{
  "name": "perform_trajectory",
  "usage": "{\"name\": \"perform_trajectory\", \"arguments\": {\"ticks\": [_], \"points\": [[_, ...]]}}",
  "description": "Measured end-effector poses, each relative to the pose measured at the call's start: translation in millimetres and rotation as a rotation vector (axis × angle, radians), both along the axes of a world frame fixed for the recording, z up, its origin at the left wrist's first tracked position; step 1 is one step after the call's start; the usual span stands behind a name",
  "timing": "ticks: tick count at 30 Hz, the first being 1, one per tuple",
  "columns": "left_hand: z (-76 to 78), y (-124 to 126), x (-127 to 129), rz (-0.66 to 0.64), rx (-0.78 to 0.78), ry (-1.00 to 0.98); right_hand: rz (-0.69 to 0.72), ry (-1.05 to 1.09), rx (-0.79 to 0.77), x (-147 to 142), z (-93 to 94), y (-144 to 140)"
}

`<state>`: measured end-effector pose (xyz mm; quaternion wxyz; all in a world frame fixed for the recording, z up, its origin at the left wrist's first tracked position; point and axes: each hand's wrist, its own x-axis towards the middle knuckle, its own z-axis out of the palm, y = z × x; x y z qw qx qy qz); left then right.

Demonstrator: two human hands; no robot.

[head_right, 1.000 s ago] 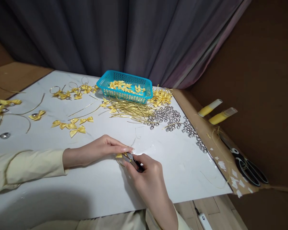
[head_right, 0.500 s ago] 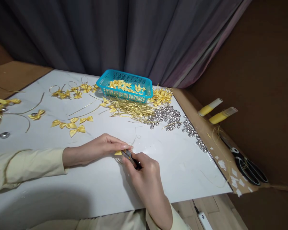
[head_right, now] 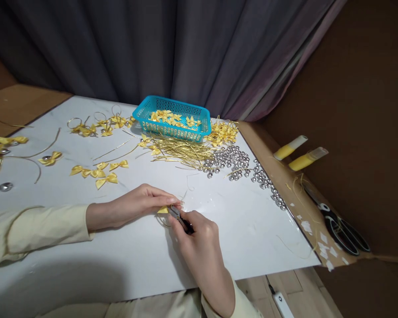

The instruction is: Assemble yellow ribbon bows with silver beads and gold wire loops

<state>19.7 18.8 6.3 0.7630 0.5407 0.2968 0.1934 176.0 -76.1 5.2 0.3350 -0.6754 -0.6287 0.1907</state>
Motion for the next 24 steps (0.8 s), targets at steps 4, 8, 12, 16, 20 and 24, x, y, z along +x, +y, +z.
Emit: {"name": "perform_trajectory", "arguments": {"ticks": [4, 8, 12, 16, 20, 24], "points": [[0.2, -0.6, -0.2, -0.005, -0.011, -0.012, 0.005, 0.015, -0.02, 0.4, 0.4, -0.2], [1.6, -1.3, -0.4, -0.004, -0.014, -0.011, 0.014, 0.034, -0.029, 1.1, 1.2, -0.4], [3.1, -1.1, 0.5, 0.005, -0.061, -0.024, 0.022, 0.042, -0.03, 2.4, 2.5, -0.9], [2.6, -1.0, 0.7, 0.012, -0.094, -0.042, 0.013, 0.05, -0.076, 4.8, 2.5, -1.0], [1.2, -0.7, -0.6, -0.006, -0.084, -0.057, 0.011, 0.115, -0.116, 5.9, 1.2, -0.3], [1.3, -0.1, -1.0, -0.009, -0.077, -0.055, -0.006, 0.227, -0.178, 5.7, 2.2, 0.8]]}}
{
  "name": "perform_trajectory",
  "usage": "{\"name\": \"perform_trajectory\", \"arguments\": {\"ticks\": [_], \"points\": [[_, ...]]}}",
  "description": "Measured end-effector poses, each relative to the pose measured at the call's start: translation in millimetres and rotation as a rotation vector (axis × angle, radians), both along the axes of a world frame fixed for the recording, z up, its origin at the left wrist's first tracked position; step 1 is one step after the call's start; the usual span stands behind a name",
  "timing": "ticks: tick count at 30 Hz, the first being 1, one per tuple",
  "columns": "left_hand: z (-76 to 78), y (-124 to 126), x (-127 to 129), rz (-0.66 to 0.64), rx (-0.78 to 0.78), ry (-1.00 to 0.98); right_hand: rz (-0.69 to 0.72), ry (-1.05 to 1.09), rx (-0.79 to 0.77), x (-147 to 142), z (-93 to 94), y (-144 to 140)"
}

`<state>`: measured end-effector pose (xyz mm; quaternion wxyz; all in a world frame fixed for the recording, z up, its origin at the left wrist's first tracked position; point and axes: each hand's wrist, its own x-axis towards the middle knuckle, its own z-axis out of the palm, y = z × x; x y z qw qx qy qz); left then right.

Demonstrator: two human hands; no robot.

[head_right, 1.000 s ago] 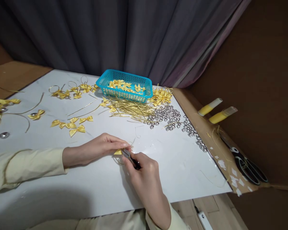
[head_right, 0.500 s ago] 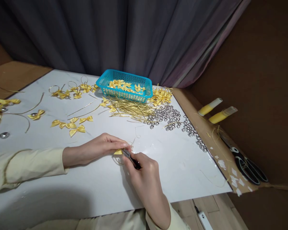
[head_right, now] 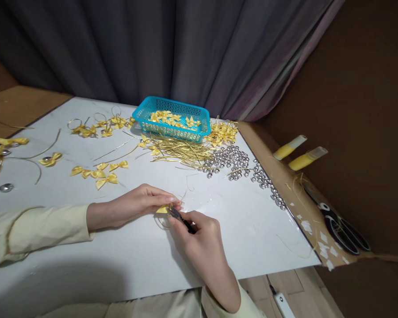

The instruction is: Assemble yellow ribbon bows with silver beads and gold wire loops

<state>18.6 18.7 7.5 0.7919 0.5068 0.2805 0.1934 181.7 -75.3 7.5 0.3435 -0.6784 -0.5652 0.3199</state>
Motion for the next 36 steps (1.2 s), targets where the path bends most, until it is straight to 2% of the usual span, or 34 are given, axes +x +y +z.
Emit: {"name": "perform_trajectory", "arguments": {"ticks": [11, 16, 22, 26, 36], "points": [[-1.2, 1, 0, -0.029, -0.022, -0.012, -0.066, 0.229, -0.105, 0, 10.3, 3], [0.3, 0, 0, -0.023, 0.001, 0.033, -0.033, 0.203, -0.147, 0, 10.8, 3], [1.1, 1, 0, -0.014, -0.009, 0.03, -0.055, 0.091, 0.0, -4, 0.9, 1], [0.9, 1, 0, -0.018, -0.027, 0.003, -0.041, 0.013, 0.024, -6, -1.2, -1], [-0.2, 1, 0, -0.011, -0.028, 0.014, -0.049, 0.063, -0.006, -6, 1.7, 2]]}}
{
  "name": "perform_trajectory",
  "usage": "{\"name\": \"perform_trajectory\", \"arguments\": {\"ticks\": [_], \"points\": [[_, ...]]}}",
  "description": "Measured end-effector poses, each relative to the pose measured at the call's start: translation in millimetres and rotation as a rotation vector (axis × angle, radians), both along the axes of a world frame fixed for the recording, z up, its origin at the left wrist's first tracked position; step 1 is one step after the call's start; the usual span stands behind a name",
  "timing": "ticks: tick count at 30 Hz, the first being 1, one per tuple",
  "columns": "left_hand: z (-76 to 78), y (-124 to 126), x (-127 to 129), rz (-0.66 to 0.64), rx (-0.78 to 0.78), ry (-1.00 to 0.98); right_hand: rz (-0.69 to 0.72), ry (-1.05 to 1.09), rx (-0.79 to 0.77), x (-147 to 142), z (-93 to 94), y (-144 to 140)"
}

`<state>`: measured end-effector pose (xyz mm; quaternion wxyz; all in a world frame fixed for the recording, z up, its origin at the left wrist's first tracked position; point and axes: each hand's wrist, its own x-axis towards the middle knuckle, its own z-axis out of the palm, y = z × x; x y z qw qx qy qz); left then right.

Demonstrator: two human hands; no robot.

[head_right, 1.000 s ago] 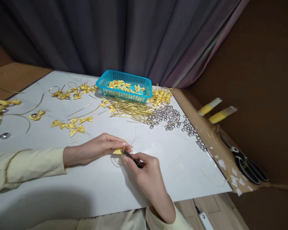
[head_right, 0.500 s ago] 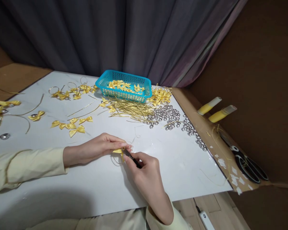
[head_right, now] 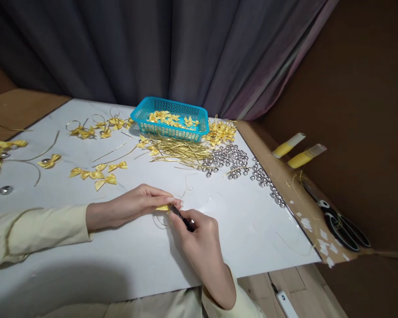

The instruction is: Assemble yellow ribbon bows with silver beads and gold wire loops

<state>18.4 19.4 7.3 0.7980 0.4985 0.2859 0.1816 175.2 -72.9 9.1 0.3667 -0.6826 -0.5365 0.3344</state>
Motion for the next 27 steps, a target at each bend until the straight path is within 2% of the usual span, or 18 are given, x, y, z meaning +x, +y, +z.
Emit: {"name": "perform_trajectory", "arguments": {"ticks": [27], "points": [[0.7, 0.2, 0.8, -0.002, -0.042, -0.022, 0.015, -0.049, 0.065, 1.3, -7.0, -1.7]]}}
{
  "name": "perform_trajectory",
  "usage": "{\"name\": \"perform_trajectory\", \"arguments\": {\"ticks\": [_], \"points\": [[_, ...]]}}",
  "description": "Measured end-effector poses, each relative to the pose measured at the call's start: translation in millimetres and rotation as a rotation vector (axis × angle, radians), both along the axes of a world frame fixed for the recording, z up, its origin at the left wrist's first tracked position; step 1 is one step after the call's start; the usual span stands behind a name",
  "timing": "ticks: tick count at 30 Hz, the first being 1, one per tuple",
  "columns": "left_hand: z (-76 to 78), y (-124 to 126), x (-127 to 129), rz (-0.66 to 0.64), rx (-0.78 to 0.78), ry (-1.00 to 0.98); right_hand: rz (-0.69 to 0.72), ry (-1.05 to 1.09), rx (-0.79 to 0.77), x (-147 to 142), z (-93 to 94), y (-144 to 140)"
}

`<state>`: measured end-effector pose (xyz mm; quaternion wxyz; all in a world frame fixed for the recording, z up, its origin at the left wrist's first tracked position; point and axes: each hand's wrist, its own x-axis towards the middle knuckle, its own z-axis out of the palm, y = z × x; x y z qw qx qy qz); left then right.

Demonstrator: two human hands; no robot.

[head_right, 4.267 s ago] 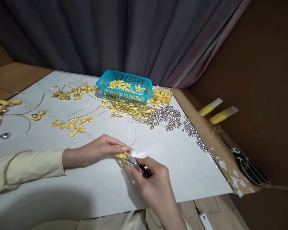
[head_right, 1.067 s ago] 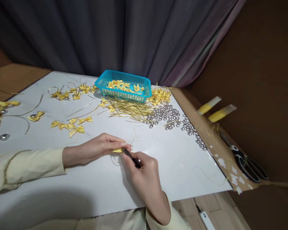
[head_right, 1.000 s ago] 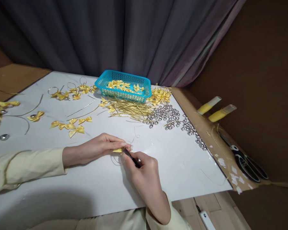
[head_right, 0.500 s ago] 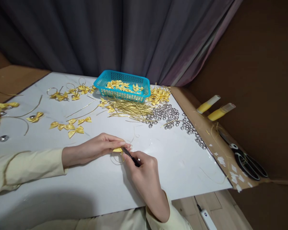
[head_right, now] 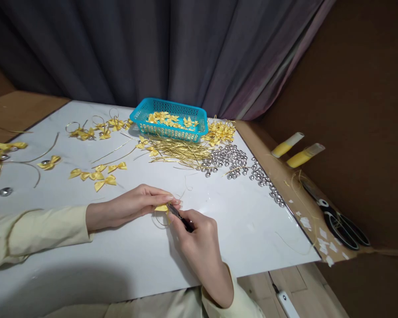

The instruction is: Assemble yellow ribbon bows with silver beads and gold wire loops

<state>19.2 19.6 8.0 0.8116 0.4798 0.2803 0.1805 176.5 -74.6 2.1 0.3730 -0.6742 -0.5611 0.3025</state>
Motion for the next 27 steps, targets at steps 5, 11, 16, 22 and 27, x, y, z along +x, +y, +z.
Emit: {"name": "perform_trajectory", "arguments": {"ticks": [5, 11, 16, 22, 27], "points": [[0.3, 0.3, 1.0, 0.016, -0.007, 0.005, 0.017, 0.002, 0.018, -0.4, 2.0, 0.2], [0.7, -0.2, 0.7, 0.015, -0.006, 0.001, 0.023, -0.016, 0.031, -1.0, 3.0, -0.8], [1.1, 0.1, -0.3, 0.002, 0.009, 0.009, 0.018, -0.015, 0.014, -0.7, 2.5, -0.2], [1.1, 0.0, 0.0, -0.011, 0.034, 0.019, 0.02, 0.001, 0.009, -0.3, 4.1, 0.9], [1.4, 0.1, -0.3, -0.019, 0.049, 0.018, 0.022, -0.022, 0.013, -0.3, 4.2, 0.0]]}}
